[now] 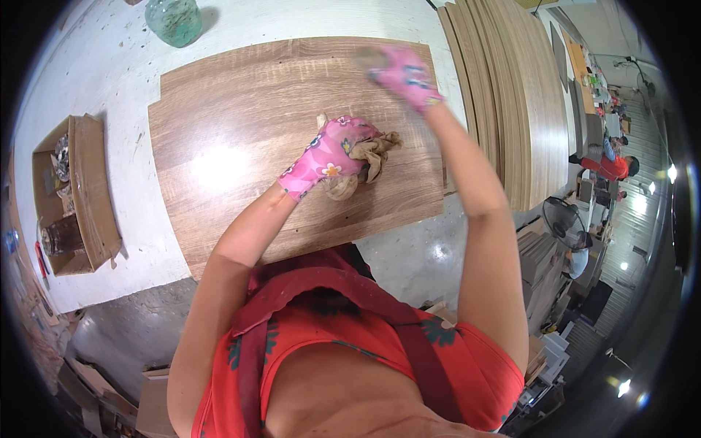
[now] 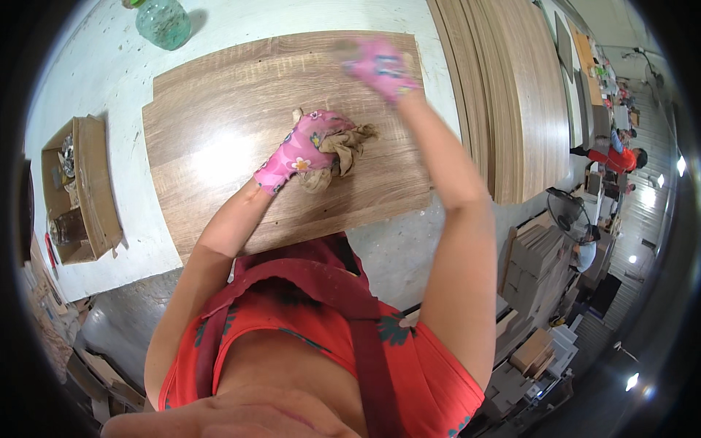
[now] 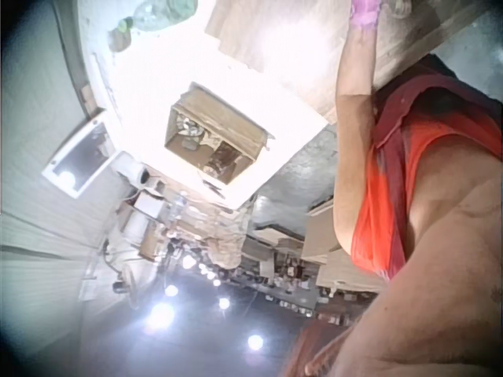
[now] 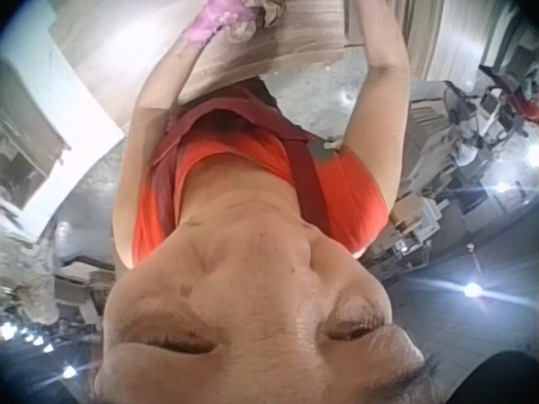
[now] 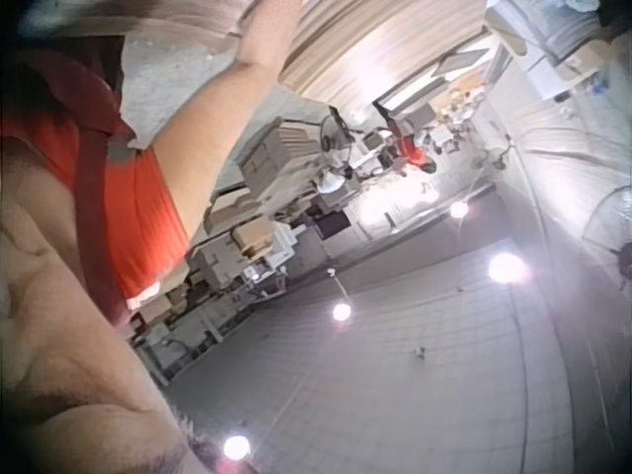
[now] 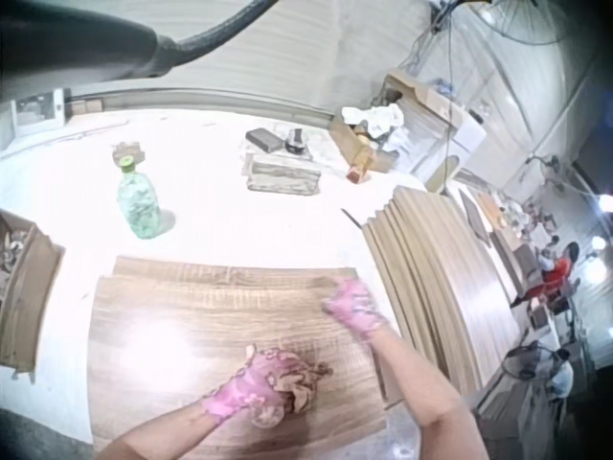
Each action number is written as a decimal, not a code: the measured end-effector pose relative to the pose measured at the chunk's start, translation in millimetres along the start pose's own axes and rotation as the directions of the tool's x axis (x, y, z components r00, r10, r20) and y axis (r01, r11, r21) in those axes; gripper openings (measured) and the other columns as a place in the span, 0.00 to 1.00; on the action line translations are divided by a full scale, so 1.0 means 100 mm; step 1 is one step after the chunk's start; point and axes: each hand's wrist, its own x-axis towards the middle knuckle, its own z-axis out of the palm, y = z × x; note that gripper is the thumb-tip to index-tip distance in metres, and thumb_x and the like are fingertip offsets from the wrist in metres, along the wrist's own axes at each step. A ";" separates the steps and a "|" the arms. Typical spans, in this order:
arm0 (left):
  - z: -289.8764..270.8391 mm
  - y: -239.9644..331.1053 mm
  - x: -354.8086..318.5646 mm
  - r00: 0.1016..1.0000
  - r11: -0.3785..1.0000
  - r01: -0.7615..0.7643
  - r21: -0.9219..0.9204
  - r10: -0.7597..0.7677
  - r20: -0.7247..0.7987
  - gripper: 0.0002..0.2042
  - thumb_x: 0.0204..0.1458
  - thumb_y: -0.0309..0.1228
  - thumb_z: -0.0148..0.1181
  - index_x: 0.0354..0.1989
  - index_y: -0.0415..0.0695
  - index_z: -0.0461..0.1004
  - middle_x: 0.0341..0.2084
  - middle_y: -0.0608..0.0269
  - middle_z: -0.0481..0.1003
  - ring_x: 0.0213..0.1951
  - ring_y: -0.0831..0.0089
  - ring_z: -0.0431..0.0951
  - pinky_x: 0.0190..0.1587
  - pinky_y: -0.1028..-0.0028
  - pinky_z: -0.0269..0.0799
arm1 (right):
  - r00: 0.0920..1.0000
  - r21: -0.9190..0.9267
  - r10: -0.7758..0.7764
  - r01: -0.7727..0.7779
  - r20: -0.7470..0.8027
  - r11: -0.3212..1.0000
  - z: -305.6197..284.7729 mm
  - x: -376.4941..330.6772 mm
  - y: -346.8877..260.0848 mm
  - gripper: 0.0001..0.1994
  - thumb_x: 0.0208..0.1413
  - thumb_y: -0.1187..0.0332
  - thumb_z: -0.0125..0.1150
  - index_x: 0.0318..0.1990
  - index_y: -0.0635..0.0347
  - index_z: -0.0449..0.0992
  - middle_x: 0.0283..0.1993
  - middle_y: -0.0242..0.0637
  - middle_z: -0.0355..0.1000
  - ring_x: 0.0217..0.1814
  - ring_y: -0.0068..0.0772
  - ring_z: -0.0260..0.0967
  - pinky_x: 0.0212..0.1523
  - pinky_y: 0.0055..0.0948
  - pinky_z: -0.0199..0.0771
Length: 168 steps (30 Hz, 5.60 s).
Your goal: The person applies a putty-like substance to the surface and edges of a wooden board using a small scraper and a rag, then moves the board to a stack.
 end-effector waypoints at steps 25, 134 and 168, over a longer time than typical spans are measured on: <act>0.05 0.11 0.12 0.991 0.986 0.133 -0.105 -0.131 0.024 0.27 0.32 0.21 0.62 0.49 0.43 0.77 0.49 0.58 0.75 0.53 0.60 0.72 0.59 0.66 0.65 | 0.892 -0.184 0.287 -0.366 -0.348 0.912 -0.53 -0.19 1.49 0.24 0.49 0.56 0.61 0.51 0.62 0.77 0.42 0.51 0.77 0.42 0.44 0.76 0.46 0.38 0.74; -1.16 -0.37 -1.25 0.944 0.990 0.060 0.130 -0.013 -0.329 0.22 0.43 0.24 0.66 0.51 0.39 0.73 0.44 0.58 0.75 0.48 0.67 0.74 0.53 0.69 0.68 | 0.716 0.151 -0.694 0.696 -0.073 0.702 2.58 -2.26 -2.44 0.06 0.53 0.69 0.49 0.35 0.59 0.70 0.35 0.41 0.71 0.37 0.38 0.73 0.37 0.37 0.75; -1.14 -0.36 -1.32 0.832 0.906 0.357 0.228 -0.197 -0.519 0.28 0.46 0.28 0.68 0.58 0.39 0.69 0.55 0.53 0.71 0.57 0.61 0.71 0.62 0.65 0.64 | 0.883 0.090 0.247 -0.231 -0.400 0.969 0.64 -3.01 1.54 0.29 0.43 0.65 0.70 0.56 0.58 0.72 0.46 0.47 0.72 0.53 0.49 0.69 0.54 0.40 0.71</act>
